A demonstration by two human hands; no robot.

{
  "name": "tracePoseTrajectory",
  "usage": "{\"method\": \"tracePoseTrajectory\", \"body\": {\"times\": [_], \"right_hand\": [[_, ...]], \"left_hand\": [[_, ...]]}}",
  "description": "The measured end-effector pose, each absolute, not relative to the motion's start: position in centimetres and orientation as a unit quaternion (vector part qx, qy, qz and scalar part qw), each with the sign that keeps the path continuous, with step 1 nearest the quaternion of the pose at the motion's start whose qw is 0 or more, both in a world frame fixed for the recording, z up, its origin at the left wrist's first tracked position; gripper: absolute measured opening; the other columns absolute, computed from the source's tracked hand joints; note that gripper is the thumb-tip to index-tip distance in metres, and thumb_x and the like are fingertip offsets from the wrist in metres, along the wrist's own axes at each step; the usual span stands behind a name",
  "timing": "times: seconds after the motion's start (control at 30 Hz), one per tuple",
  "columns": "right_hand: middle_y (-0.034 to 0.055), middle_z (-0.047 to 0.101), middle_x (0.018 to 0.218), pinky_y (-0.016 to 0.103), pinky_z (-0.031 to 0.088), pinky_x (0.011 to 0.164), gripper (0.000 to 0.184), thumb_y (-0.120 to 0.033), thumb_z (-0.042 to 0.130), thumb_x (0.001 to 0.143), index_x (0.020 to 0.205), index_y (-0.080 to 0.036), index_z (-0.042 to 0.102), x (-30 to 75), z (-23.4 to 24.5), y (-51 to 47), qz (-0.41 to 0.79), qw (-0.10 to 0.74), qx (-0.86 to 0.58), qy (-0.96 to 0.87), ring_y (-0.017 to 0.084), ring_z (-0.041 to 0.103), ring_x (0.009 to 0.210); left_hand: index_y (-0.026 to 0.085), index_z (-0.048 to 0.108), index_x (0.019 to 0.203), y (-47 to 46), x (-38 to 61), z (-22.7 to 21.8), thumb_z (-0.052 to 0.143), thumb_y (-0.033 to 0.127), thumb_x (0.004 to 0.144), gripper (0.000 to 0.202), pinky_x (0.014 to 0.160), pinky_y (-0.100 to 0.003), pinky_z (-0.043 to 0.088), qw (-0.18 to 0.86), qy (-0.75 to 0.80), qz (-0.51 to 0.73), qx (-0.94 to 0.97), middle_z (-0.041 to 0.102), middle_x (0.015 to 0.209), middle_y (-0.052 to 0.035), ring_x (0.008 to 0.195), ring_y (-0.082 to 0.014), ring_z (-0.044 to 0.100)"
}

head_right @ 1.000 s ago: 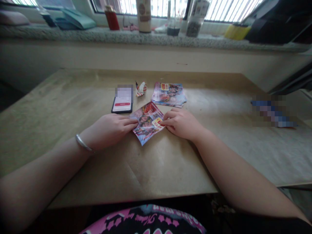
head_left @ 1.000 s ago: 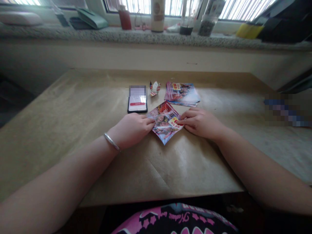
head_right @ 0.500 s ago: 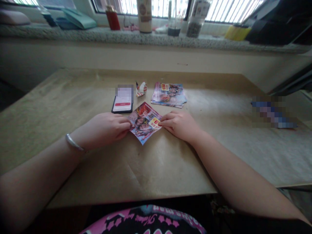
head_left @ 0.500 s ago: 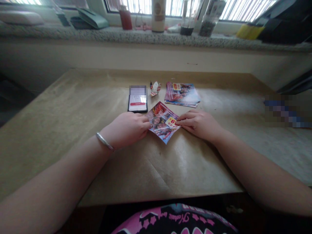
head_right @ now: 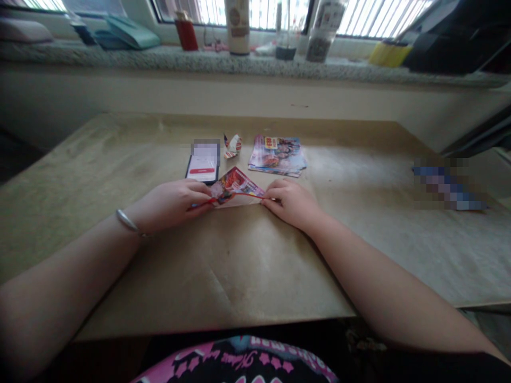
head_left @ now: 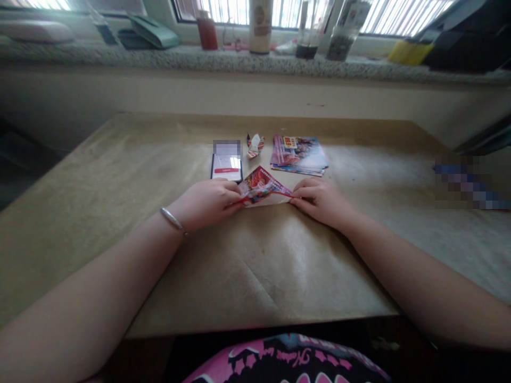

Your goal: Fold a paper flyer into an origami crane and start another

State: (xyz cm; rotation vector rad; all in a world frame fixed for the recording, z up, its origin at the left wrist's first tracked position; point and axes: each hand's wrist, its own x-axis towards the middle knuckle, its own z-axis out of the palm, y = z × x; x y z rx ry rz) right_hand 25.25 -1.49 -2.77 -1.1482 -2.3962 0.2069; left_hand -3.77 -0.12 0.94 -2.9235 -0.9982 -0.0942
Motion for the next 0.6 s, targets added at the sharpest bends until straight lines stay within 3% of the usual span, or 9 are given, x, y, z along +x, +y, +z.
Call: {"method": "tracePoseTrajectory", "body": {"times": [0.13,0.27,0.37,0.43,0.6], "right_hand": [[0.0072,0.064,0.080,0.031,0.044,0.073,0.021,-0.027,0.052,0.088,0.075,-0.017,0.066,24.5,-2.7,-1.4,0.087,0.237,-0.469,-0.846,0.019,0.058,0.078],[0.0039,0.059,0.070,0.029,0.039,0.064,0.022,-0.029,0.051,0.086,0.066,-0.019,0.056,23.7,-2.5,-1.3,0.090,0.220,-0.524,-0.818,0.017,0.053,0.069],[0.0033,0.061,0.070,0.028,0.035,0.059,0.024,-0.037,0.051,0.086,0.069,-0.020,0.054,23.0,-2.4,-1.3,0.085,0.197,-0.572,-0.792,0.017,0.052,0.067],[0.0043,0.062,0.073,0.029,0.033,0.057,0.028,-0.045,0.052,0.085,0.072,-0.020,0.054,22.5,-2.4,-1.3,0.067,0.178,-0.595,-0.781,0.018,0.052,0.067],[0.0047,0.064,0.076,0.029,0.032,0.056,0.033,-0.053,0.060,0.078,0.076,-0.021,0.056,22.1,-2.3,-1.2,0.037,0.160,-0.623,-0.765,0.019,0.053,0.069]], "left_hand": [[0.017,0.068,0.082,0.3,-3.7,0.4,0.038,0.034,0.095,0.037,0.062,-0.024,0.039,0.005,-0.388,-0.055,-0.920,0.067,0.078,-0.0047,0.069,-0.0139,0.057],[0.017,0.066,0.086,0.3,-3.3,-0.2,0.039,0.035,0.093,0.033,0.060,-0.025,0.036,0.005,-0.450,-0.070,-0.890,0.069,0.081,-0.0049,0.069,-0.0155,0.059],[0.017,0.062,0.109,0.0,-2.7,-0.6,0.046,0.041,0.091,0.034,0.062,-0.026,0.039,0.000,-0.493,-0.101,-0.864,0.069,0.092,-0.0065,0.076,-0.0182,0.062],[0.018,0.046,0.132,-0.2,-2.2,-0.7,0.052,0.044,0.089,0.051,0.063,-0.026,0.041,-0.017,-0.538,-0.135,-0.832,0.069,0.093,-0.0060,0.076,-0.0184,0.063],[0.014,0.035,0.141,-0.3,-1.3,-0.9,0.057,0.043,0.087,0.066,0.079,-0.030,0.048,-0.012,-0.550,-0.118,-0.827,0.066,0.112,-0.0119,0.097,-0.0235,0.064]]}}
